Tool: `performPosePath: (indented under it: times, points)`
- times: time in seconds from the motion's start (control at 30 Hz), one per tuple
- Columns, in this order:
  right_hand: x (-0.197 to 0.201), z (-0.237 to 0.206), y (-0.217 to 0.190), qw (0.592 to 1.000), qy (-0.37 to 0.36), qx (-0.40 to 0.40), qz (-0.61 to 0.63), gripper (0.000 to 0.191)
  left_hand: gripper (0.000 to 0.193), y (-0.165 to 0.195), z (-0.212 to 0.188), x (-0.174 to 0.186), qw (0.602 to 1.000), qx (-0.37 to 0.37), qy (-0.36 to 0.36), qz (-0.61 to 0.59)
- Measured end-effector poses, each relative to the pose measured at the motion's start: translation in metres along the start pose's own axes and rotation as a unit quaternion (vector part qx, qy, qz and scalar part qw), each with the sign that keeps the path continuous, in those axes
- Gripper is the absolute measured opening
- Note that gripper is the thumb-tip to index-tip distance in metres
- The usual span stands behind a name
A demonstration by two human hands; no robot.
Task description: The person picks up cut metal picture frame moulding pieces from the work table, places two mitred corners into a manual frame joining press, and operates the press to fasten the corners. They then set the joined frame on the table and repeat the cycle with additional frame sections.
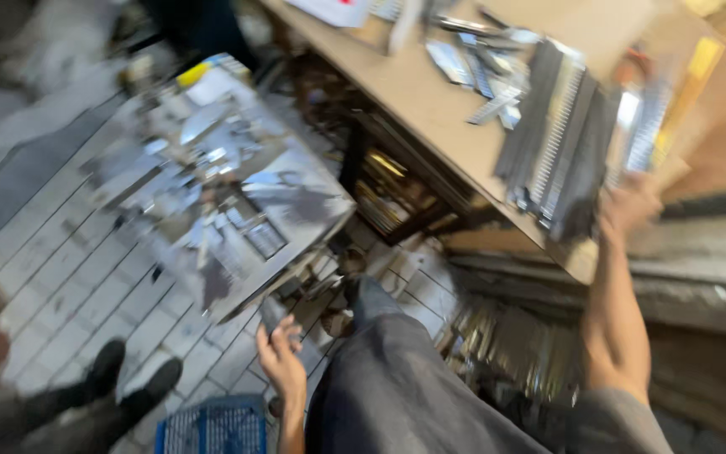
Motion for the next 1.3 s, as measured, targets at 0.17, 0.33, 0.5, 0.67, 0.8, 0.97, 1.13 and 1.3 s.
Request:
performPosePath:
  times: [0.17, 0.33, 0.5, 0.67, 0.8, 0.97, 1.13, 1.3]
  points:
    - [-0.017, -0.054, -0.076, 0.965, -0.143, 0.157, 0.154, 0.021, 0.029, 0.065, 0.040, 0.016, 0.964, -0.165, 0.006, 0.207]
    - [-0.054, -0.164, -0.177, 0.826, -0.374, 0.420, 0.007, 0.036, 0.011, 0.086, 0.127, 0.018, 0.820, -0.441, 0.058, 0.361]
    - [-0.120, -0.210, -0.232, 0.776, -0.418, 0.470, 0.044, 0.040, 0.026, 0.056, 0.156, 0.016, 0.769, -0.364, 0.058, 0.522]
    - [-0.152, -0.208, -0.254, 0.782, -0.384, 0.489, 0.040, 0.040, 0.029, 0.057, 0.198, 0.021, 0.704, -0.346, 0.119, 0.609]
    - [-0.184, -0.225, -0.322, 0.805, -0.370, 0.458, 0.072, 0.037, 0.024, 0.073, 0.231, 0.019, 0.828, -0.305, 0.119, 0.456]
    - [-0.224, -0.265, -0.383, 0.801, -0.292, 0.507, 0.128, 0.029, 0.029, 0.066, 0.229, 0.021, 0.845, -0.290, 0.103, 0.436]
    - [-0.240, -0.282, -0.387, 0.791, -0.286, 0.530, 0.112, 0.028, 0.027, 0.058, 0.228, 0.028, 0.844, -0.303, 0.099, 0.432]
    - [-0.233, -0.281, -0.396, 0.804, -0.234, 0.530, 0.133, 0.025, 0.024, 0.073, 0.227, 0.025, 0.841, -0.326, 0.129, 0.413]
Point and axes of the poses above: each hand's wrist, its own z-axis towards the middle knuckle, its own x-axis out of the back of the hand, y = z × x, the point moved 2 cm from there along z, towards the middle knuckle, and after that the axes turned 3 degrees about -x, right-handed, at the moved point
